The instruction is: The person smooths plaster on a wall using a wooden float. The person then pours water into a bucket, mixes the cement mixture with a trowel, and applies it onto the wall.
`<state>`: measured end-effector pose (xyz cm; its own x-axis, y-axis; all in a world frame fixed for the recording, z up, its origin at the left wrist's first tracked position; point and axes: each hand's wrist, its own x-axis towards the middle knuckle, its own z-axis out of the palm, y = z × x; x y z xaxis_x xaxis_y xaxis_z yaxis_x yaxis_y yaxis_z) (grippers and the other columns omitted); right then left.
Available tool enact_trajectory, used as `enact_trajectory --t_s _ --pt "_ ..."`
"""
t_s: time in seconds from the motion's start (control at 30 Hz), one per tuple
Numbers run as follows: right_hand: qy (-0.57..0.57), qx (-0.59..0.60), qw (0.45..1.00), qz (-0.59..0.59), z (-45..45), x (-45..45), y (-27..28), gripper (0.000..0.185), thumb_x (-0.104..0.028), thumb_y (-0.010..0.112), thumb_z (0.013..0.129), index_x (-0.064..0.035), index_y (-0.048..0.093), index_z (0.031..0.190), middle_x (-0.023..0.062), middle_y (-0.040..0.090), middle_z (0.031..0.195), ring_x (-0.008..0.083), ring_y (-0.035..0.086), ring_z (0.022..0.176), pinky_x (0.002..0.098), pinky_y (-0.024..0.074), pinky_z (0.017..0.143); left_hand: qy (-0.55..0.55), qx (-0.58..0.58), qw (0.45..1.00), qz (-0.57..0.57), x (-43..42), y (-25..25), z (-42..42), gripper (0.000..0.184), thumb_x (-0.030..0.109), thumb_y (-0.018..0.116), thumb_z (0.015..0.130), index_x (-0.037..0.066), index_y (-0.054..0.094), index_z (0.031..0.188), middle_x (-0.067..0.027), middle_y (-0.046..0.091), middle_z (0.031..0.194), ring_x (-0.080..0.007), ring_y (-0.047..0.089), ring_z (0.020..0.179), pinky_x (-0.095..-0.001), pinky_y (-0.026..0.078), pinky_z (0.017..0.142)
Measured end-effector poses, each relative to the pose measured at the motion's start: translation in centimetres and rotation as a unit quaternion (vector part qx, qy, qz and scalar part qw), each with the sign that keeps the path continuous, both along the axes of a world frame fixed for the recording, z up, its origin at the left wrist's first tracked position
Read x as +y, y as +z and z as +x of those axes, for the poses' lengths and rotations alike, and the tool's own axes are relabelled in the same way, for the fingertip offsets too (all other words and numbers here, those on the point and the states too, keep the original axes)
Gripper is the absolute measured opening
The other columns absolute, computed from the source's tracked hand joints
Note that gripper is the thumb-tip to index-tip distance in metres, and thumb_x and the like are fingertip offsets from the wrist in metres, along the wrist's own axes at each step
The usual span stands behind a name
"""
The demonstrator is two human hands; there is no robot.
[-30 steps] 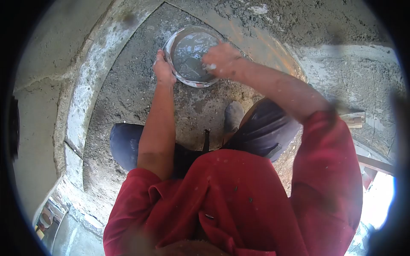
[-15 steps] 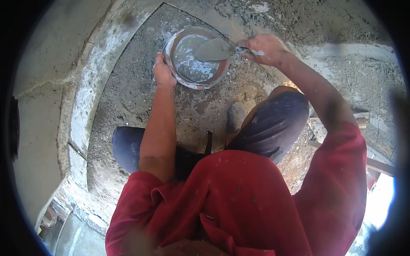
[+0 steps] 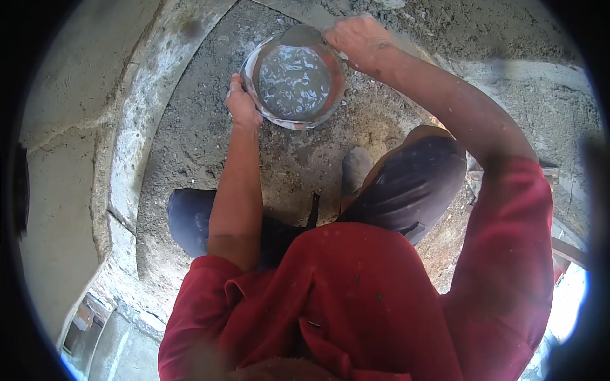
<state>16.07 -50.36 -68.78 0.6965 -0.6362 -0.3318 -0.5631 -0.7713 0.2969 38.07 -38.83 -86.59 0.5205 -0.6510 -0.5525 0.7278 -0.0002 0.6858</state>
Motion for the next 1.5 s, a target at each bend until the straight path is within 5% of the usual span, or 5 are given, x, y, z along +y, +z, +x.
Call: enact_trajectory --t_s 0.23,0.5,1.07,1.27,1.5 --pt "-0.03 0.054 0.985 0.162 1.0 2.6 -4.8 0.024 -0.026 0.079 0.081 -0.0131 0.076 0.101 0.0076 0.077 0.098 0.0257 0.074 0.101 0.0381 0.0602 0.083 0.006 -0.009 1.0 0.024 -0.2 0.5 0.0 0.036 0.028 0.054 0.107 -0.006 0.066 0.111 -0.0119 0.067 0.104 -0.0213 0.063 0.089 -0.0396 0.053 0.082" --pt "-0.122 -0.03 0.896 0.425 -0.7 1.5 -9.4 0.049 -0.044 0.073 0.09 -0.0142 0.065 0.129 0.0137 0.066 0.123 0.0313 0.064 0.113 0.0383 0.052 0.096 0.005 -0.008 1.0 -0.019 -0.5 -1.0 0.4 0.037 0.028 0.058 0.104 -0.008 0.067 0.108 -0.0111 0.067 0.1 -0.0206 0.062 0.088 -0.0385 0.052 0.081" --pt "-0.046 -0.007 0.992 0.117 2.7 2.7 1.3 0.029 -0.027 0.074 0.086 -0.0125 0.072 0.111 0.0103 0.074 0.095 0.0287 0.073 0.097 0.0407 0.0595 0.083 -0.006 -0.016 1.0 0.019 0.4 -0.1 0.3 0.04 0.029 0.055 0.106 -0.01 0.064 0.112 -0.013 0.066 0.108 -0.0219 0.063 0.095 -0.0397 0.052 0.086" --pt "0.095 -0.249 0.958 0.101 1.9 1.6 -10.7 0.017 -0.026 0.075 0.084 -0.0132 0.077 0.096 0.0079 0.074 0.091 0.0282 0.073 0.095 0.0407 0.0588 0.084 -0.009 0.001 1.0 -0.015 0.3 -0.4 0.3 0.04 0.029 0.055 0.106 -0.009 0.064 0.112 -0.0131 0.067 0.109 -0.0228 0.064 0.096 -0.0394 0.053 0.088" --pt "0.07 0.032 0.987 0.138 2.1 2.0 2.5 0.023 -0.026 0.076 0.086 -0.0119 0.074 0.104 0.0084 0.073 0.091 0.0263 0.073 0.093 0.0389 0.0583 0.083 -0.017 0.016 1.0 0.0 0.4 0.6 0.4 0.038 0.029 0.053 0.107 -0.007 0.063 0.114 -0.013 0.067 0.11 -0.0226 0.064 0.098 -0.0394 0.053 0.089"
